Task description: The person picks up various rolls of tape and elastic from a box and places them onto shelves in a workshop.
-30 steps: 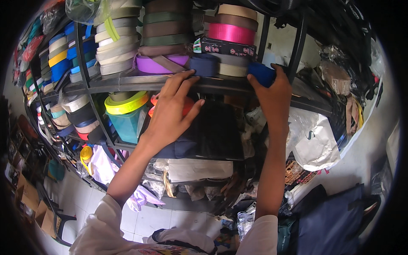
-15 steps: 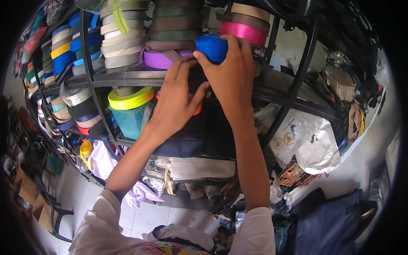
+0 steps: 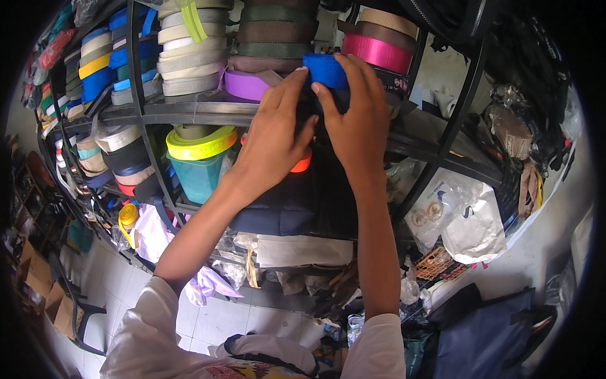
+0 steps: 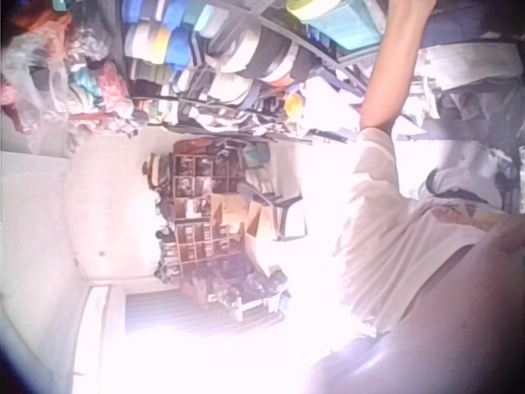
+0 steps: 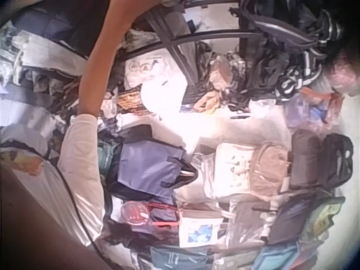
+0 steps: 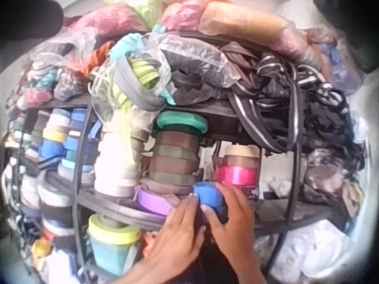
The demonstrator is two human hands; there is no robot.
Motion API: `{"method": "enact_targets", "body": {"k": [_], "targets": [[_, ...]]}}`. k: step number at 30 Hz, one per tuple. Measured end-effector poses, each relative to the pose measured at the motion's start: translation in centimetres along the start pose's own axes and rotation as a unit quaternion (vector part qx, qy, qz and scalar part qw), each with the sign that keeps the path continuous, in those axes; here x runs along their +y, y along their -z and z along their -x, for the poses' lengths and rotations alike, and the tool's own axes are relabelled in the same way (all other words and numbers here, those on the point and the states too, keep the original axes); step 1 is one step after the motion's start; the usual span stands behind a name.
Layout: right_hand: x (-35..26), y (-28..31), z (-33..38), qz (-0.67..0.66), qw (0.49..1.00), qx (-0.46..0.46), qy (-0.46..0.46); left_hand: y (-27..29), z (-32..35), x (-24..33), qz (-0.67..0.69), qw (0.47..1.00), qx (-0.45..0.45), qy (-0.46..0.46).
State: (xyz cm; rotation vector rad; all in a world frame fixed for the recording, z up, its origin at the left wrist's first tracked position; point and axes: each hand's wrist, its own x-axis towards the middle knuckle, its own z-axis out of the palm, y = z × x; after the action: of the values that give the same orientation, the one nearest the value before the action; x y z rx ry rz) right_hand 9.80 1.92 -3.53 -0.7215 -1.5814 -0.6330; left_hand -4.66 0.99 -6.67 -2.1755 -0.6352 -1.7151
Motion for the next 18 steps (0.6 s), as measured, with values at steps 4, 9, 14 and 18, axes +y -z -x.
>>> {"method": "enact_targets", "body": {"k": [4, 9, 14, 18], "targets": [[-0.2, -1.2, -0.3, 0.033, 0.999, 0.002, 0.019, -0.2, -0.4, -0.4, -0.035, 0.999, -0.001, -0.001], [0.3, -1.5, -0.1, 0.063, 0.997, 0.02, 0.051, -0.5, -0.3, -0.2, -0.033, 0.999, -0.008, 0.035], [-0.6, -1.0, 0.6, 0.02, 0.998, 0.053, 0.023, 0.3, 0.0, 0.1, -0.009, 0.999, 0.008, 0.05], [0.1, -1.1, 1.1, 0.029, 0.998, 0.052, 0.035, 0.3, 0.2, -0.1, -0.027, 0.999, -0.006, 0.031]]}}
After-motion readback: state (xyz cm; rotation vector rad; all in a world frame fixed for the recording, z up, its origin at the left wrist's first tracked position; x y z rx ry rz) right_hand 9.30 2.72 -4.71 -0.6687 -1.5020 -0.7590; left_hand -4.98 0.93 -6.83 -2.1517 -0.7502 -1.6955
